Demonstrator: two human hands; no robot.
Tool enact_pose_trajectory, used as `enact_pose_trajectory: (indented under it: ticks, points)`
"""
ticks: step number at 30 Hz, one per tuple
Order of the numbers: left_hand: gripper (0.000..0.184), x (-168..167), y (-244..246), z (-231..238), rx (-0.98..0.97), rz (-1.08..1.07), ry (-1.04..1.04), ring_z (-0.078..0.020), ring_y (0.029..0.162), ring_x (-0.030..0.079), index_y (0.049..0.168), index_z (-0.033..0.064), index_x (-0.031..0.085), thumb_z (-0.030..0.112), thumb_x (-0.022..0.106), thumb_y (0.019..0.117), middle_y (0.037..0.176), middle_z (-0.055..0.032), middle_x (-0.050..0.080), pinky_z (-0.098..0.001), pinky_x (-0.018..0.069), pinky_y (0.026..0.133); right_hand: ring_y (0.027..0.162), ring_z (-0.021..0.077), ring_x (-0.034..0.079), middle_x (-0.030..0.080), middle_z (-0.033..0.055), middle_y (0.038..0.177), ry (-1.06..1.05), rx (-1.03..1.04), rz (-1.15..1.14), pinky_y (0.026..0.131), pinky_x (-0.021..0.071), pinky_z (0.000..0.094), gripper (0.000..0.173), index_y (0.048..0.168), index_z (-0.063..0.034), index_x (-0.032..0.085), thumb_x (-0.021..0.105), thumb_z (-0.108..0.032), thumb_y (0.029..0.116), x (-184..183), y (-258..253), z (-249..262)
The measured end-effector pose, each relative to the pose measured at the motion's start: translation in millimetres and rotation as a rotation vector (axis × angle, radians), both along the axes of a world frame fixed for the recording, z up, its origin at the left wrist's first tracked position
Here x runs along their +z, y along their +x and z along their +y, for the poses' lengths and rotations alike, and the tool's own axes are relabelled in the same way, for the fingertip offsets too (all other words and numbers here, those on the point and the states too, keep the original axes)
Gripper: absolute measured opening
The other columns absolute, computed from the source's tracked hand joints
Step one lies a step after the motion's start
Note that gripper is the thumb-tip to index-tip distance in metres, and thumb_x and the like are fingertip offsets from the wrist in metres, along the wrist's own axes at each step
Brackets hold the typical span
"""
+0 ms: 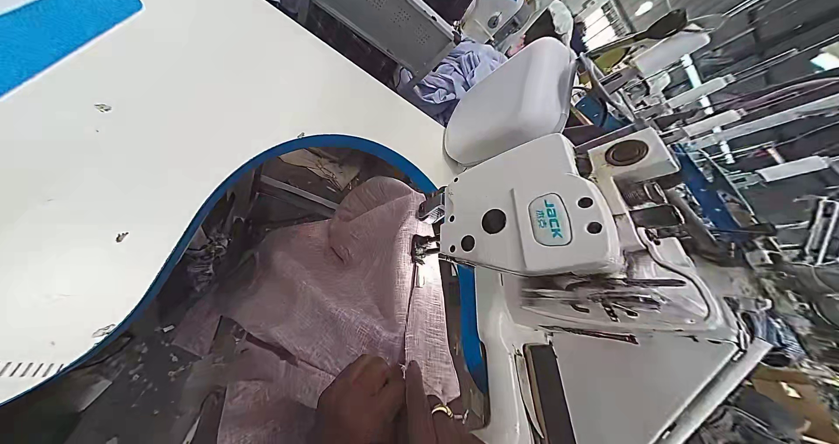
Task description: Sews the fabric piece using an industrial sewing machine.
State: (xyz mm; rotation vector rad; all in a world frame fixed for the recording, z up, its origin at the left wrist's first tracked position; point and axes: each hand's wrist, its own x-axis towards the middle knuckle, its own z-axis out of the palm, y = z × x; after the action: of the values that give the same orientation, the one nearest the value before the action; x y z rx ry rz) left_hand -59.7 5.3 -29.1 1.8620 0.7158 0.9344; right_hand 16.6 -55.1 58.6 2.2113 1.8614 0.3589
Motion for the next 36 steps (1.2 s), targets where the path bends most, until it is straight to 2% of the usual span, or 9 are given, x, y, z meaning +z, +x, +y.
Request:
enact_pose_trajectory:
  ticks: [5,11,18,24,27,29,31,34,36]
  points:
    - [0.021,-16,30,16,0.166,-0.108,0.114,-0.0177,0.073,0.058,0.074,0.0091,0.073,0.014,0.058,0.0879,0.070,-0.0039,0.062,-0.0267,0.0476,0.068,0.043,0.0200,0.060,0.063,0.0089,0.057,0.217,-0.059,-0.012,0.038,0.0443,0.0311,0.019,0.095,0.0037,0.078,0.065,-0.006,0.0847,-16,16,18]
    - [0.025,2,13,0,0.089,-0.018,0.068,-0.0177,0.047,0.057,0.072,0.0030,0.066,0.020,0.066,0.0902,0.053,-0.0065,0.056,-0.0314,0.0458,0.045,0.051,0.0210,0.064,0.065,0.0119,0.062,0.410,-0.052,0.129,0.045,0.0484,0.0327,0.019,0.069,-0.0016,0.068,0.057,-0.008,0.0834,-38,50,-43]
    - [0.017,-23,39,4,0.217,-0.153,0.193,-0.0119,0.040,0.049,0.067,0.0082,0.058,0.015,0.059,0.0829,0.048,-0.0023,0.048,-0.0267,0.0371,0.038,0.058,0.0171,0.060,0.064,0.0009,0.063,0.386,0.308,-0.080,0.053,0.0441,0.0292,0.024,0.066,-0.0123,0.067,0.055,-0.009,0.0860,-31,48,10]
    - [0.027,-11,21,2,0.243,0.009,0.265,-0.0164,0.041,0.055,0.072,0.0052,0.067,0.023,0.061,0.0909,0.048,-0.0042,0.053,-0.0318,0.0427,0.040,0.076,0.0302,0.072,0.074,0.0105,0.085,0.485,0.051,0.071,0.057,0.0545,0.0405,0.012,0.072,-0.0096,0.075,0.065,-0.010,0.0794,-53,65,1]
    - [0.033,-12,-9,-13,0.188,0.081,0.276,-0.0169,0.049,0.061,0.073,0.0057,0.069,0.026,0.061,0.0970,0.055,-0.0052,0.061,-0.0313,0.0482,0.046,0.083,0.0410,0.072,0.072,0.0203,0.088,0.144,-0.266,0.207,0.060,0.0565,0.0525,0.010,0.083,-0.0031,0.078,0.068,-0.003,0.0840,-71,72,-13]
    - [0.033,-15,-12,-10,0.218,0.053,0.282,-0.0175,0.063,0.067,0.077,0.0064,0.073,0.029,0.060,0.0980,0.068,-0.0055,0.068,-0.0307,0.0553,0.058,0.106,0.0447,0.068,0.070,0.0264,0.110,-0.467,-0.593,0.346,0.083,0.0533,0.0592,0.022,0.108,0.0032,0.072,0.057,-0.011,0.0995,-62,75,0]
    - [0.033,-17,-5,-2,0.228,-0.041,0.283,-0.0150,0.073,0.065,0.082,0.0081,0.072,0.031,0.057,0.1001,0.075,-0.0043,0.067,-0.0251,0.0537,0.067,0.110,0.0453,0.067,0.069,0.0280,0.114,-0.629,-0.645,0.467,0.088,0.0519,0.0612,0.031,0.113,0.0059,0.068,0.057,-0.020,0.1017,-64,101,-4]
    - [0.030,-17,1,-7,0.159,-0.181,0.195,-0.0070,0.059,0.056,0.085,0.0057,0.070,0.026,0.056,0.1018,0.065,-0.0029,0.060,-0.0163,0.0462,0.057,0.069,0.0143,0.064,0.067,0.0060,0.072,0.111,-0.379,0.900,0.067,0.0533,0.0357,0.021,0.078,0.0000,0.071,0.070,-0.017,0.0897,-62,157,-69]
    - [0.027,-20,-1,-21,0.058,-0.237,0.063,-0.0041,0.050,0.053,0.086,0.0038,0.069,0.022,0.056,0.1021,0.059,-0.0035,0.060,-0.0164,0.0420,0.049,0.080,-0.0034,0.067,0.072,-0.0061,0.082,0.296,-0.237,1.091,0.077,0.0567,0.0199,0.012,0.085,-0.0049,0.075,0.066,-0.012,0.0906,-24,151,-104]
